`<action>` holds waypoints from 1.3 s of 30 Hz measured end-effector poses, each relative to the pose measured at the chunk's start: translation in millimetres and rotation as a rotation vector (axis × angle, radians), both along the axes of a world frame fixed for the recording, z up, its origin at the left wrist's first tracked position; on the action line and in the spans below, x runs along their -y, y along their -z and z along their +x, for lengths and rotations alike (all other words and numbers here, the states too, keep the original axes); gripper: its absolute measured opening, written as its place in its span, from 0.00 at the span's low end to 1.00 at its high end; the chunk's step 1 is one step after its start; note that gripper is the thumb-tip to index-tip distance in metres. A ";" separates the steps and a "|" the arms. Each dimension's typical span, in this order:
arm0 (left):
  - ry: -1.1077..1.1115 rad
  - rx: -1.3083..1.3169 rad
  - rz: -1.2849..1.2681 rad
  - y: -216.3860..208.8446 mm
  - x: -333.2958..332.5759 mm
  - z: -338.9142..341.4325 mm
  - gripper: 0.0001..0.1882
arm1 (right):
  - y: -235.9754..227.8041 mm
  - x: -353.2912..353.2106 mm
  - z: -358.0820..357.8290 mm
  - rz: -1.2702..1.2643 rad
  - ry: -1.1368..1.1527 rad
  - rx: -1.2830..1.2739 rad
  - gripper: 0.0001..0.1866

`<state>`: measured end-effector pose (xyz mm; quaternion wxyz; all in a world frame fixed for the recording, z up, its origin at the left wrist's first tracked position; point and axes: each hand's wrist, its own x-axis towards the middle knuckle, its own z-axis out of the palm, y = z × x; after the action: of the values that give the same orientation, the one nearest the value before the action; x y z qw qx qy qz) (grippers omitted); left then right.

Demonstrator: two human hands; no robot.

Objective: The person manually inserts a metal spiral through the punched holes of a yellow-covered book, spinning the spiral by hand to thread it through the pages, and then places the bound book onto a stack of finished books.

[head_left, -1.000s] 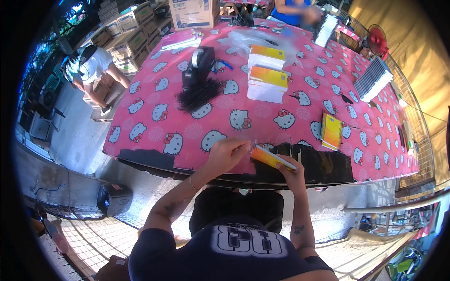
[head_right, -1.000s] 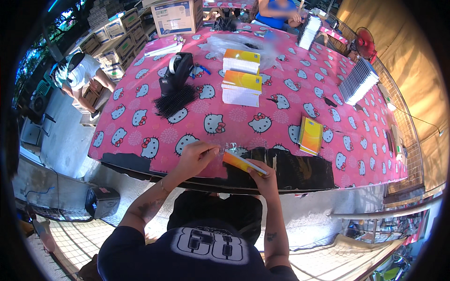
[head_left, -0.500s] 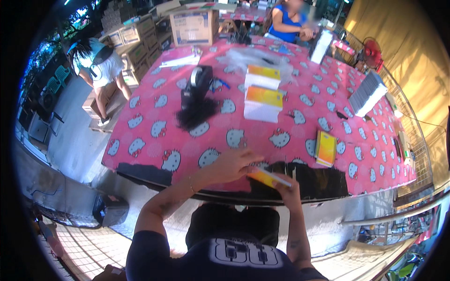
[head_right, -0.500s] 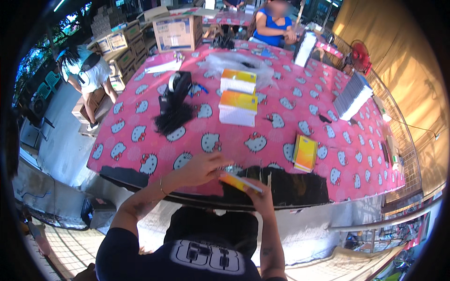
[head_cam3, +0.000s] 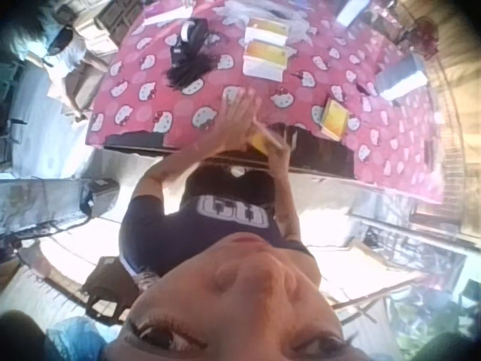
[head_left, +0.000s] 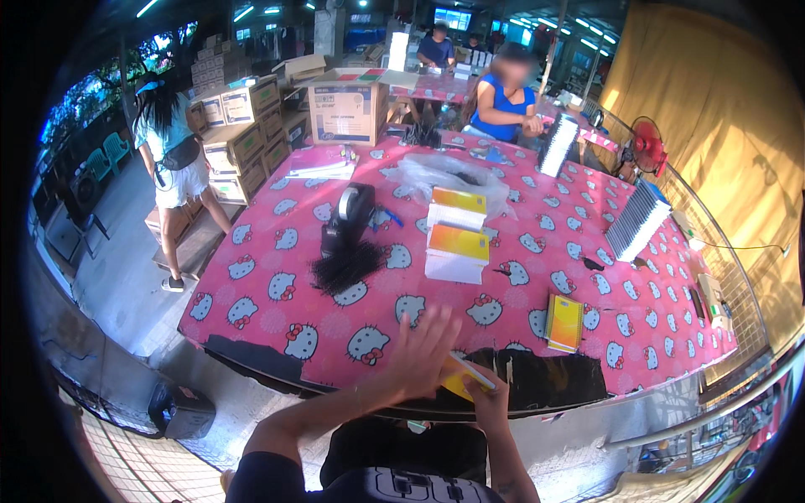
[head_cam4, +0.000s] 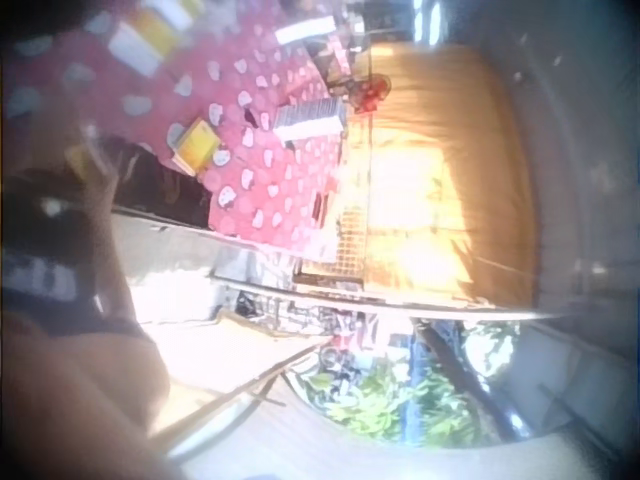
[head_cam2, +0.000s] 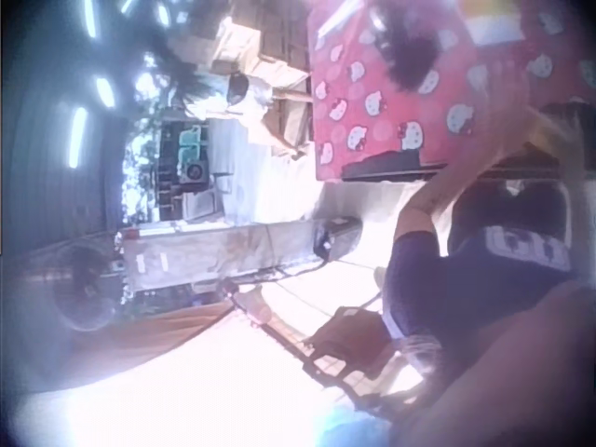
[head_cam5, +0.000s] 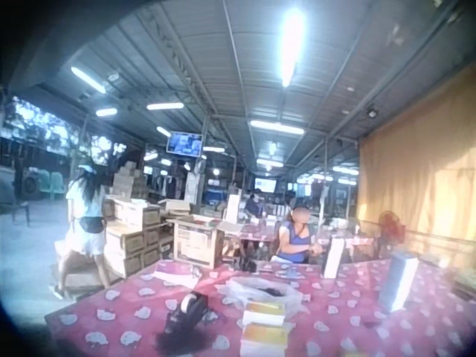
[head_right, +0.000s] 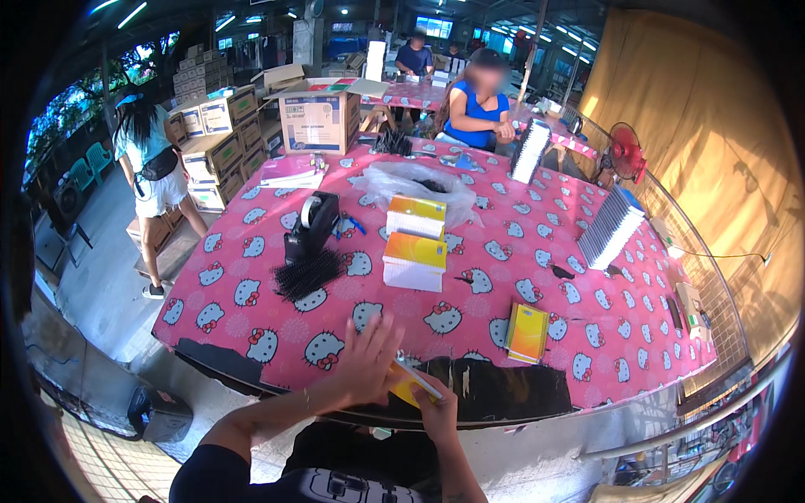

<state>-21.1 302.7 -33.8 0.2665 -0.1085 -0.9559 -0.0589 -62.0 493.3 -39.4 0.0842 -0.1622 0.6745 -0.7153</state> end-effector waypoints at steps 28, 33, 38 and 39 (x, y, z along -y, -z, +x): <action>0.436 0.271 0.191 -42.5 31.8 -18.5 0.08 | -11.3 -38.9 -6.3 0.173 -0.158 -0.002 0.13; 0.442 0.115 0.147 -44.4 28.0 -21.7 0.10 | -4.7 -35.1 -3.7 0.106 -0.107 -0.012 0.13; 0.356 -0.125 0.084 -46.5 17.4 -21.4 0.09 | -6.5 -30.4 -1.2 0.047 -0.093 -0.018 0.13; 0.379 -0.065 0.092 -47.5 18.4 -22.3 0.09 | -3.3 -33.5 -4.6 0.067 -0.094 -0.024 0.13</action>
<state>-43.4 284.2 13.7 0.2858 -0.2760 -0.9056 -0.1481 -66.6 526.8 -36.1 0.1150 -0.1991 0.6907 -0.6857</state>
